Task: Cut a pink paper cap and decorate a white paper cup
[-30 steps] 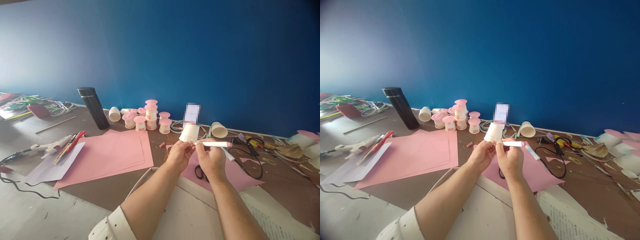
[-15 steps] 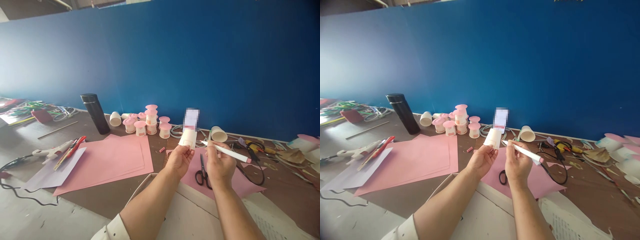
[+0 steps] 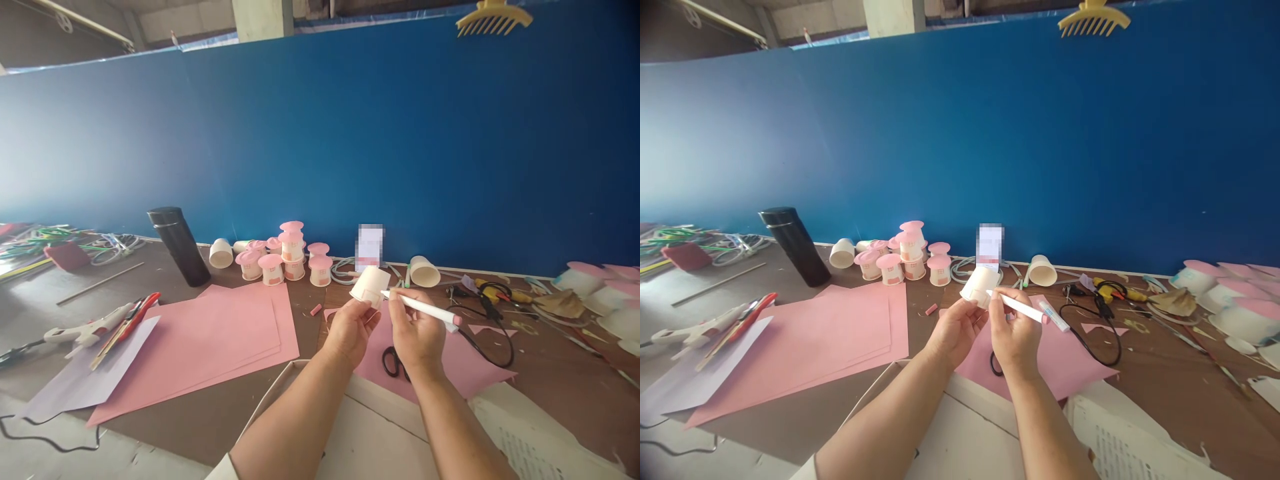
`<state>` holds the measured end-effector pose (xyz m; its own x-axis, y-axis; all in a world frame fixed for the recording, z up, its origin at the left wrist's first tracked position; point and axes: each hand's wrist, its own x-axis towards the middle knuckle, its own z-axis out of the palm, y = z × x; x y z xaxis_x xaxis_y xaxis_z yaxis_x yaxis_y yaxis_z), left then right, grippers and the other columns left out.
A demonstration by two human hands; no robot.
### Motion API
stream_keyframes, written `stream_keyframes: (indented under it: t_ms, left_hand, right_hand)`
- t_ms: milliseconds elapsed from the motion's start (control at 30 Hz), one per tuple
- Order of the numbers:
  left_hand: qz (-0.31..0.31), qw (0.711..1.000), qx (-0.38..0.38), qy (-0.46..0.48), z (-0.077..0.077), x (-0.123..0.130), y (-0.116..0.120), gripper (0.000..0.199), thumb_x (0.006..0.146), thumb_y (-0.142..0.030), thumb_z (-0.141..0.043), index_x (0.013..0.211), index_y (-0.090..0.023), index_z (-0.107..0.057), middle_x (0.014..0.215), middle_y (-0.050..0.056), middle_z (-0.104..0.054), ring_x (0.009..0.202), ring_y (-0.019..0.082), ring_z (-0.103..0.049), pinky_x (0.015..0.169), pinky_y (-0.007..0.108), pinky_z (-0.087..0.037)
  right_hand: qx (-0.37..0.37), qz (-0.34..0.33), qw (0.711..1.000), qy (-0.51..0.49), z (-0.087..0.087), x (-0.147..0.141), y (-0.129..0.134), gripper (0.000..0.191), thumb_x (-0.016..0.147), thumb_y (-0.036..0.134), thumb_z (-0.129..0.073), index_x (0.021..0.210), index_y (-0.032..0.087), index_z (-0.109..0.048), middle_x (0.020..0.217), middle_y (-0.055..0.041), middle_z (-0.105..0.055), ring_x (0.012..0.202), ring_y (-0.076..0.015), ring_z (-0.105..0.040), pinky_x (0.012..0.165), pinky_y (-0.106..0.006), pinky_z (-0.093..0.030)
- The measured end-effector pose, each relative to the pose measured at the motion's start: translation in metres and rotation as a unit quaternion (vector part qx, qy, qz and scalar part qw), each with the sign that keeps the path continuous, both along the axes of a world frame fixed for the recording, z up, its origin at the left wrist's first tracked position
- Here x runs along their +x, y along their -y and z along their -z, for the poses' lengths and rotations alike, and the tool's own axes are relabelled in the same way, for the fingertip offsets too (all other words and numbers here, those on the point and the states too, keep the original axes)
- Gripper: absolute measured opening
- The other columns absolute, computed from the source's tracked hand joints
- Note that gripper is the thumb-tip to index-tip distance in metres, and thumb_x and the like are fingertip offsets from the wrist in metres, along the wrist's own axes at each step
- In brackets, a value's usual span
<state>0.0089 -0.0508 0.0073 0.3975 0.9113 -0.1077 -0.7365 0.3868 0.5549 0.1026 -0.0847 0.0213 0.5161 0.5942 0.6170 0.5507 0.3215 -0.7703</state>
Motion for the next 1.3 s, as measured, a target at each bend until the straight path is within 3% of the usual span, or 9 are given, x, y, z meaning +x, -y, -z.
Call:
stream_keyframes:
  t_ms: [467, 800, 1300]
  left_hand:
    - [-0.008, 0.998, 0.035, -0.051, -0.0009, 0.0009, 0.0022, 0.026, 0.064, -0.02, -0.071, 0.089, -0.013, -0.069, 0.095, 0.008, -0.067, 0.09, 0.018, -0.06, 0.091, 0.032, -0.041]
    - [-0.011, 0.996, 0.043, -0.081, -0.0022, 0.001, 0.0029, 0.029, 0.063, -0.021, -0.073, 0.091, -0.014, -0.071, 0.102, 0.01, -0.067, 0.099, 0.021, -0.059, 0.092, 0.033, -0.041]
    - [-0.002, 0.992, 0.054, -0.118, -0.0043, 0.002, 0.0028, 0.027, 0.061, -0.021, -0.072, 0.088, -0.015, -0.073, 0.095, 0.009, -0.068, 0.1, 0.024, -0.057, 0.094, 0.037, -0.039]
  right_hand:
    - [0.015, 0.042, 0.991, 0.123, -0.0052, -0.0039, 0.0026, 0.015, 0.082, 0.032, -0.054, 0.08, 0.02, -0.062, 0.077, -0.0049, -0.068, 0.07, -0.0172, -0.063, 0.062, -0.028, -0.049]
    - [0.03, 0.044, 0.99, 0.132, -0.0044, -0.0043, 0.0026, 0.012, 0.081, 0.03, -0.056, 0.081, 0.019, -0.062, 0.078, -0.0047, -0.067, 0.071, -0.0169, -0.062, 0.064, -0.028, -0.048]
    - [0.024, 0.041, 0.991, 0.123, -0.0036, -0.0044, 0.0019, 0.011, 0.08, 0.029, -0.057, 0.082, 0.018, -0.062, 0.076, -0.0033, -0.067, 0.064, -0.014, -0.06, 0.059, -0.025, -0.047]
